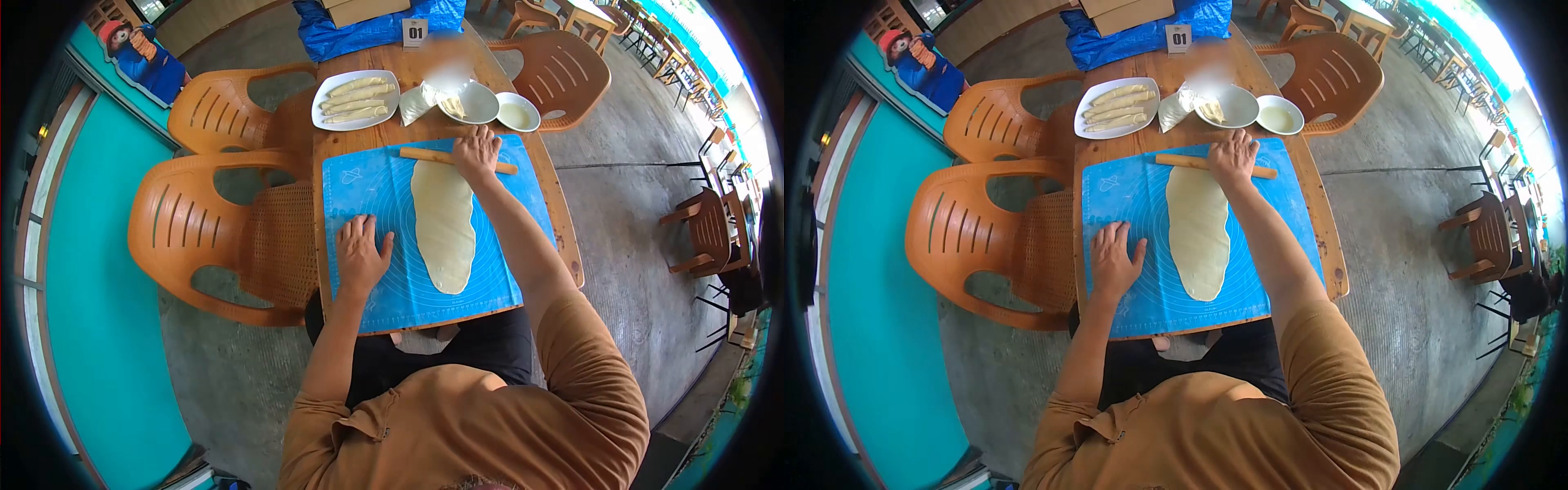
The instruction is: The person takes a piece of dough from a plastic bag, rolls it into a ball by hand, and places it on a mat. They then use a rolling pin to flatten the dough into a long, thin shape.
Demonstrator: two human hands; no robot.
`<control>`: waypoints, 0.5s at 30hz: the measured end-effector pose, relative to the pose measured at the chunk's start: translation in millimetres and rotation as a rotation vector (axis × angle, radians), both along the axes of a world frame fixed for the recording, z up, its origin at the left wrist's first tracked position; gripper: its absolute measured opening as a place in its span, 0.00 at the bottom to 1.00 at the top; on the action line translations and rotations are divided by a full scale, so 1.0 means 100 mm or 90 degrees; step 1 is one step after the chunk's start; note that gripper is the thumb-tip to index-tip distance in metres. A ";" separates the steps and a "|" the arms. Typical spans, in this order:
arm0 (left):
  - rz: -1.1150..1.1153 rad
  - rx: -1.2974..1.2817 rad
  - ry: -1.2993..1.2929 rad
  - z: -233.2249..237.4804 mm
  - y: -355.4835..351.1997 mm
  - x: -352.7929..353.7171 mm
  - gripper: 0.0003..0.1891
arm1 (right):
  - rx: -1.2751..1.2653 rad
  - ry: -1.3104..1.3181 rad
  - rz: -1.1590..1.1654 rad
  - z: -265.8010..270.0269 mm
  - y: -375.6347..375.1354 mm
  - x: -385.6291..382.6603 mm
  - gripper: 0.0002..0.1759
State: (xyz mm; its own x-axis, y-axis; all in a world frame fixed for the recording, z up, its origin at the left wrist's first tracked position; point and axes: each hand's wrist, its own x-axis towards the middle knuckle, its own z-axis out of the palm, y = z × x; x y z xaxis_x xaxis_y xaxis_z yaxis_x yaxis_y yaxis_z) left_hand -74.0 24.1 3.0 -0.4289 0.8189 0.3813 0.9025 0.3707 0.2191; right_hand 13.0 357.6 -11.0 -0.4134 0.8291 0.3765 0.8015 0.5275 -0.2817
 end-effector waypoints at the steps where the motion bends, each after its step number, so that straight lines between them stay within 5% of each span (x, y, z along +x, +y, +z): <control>1: -0.003 0.022 0.007 -0.02 0.00 0.01 0.26 | 0.020 0.004 -0.016 0.00 0.00 -0.01 0.25; 15: -0.011 0.053 0.030 -0.09 -0.05 0.04 0.27 | 0.090 0.122 -0.053 -0.08 0.10 -0.02 0.24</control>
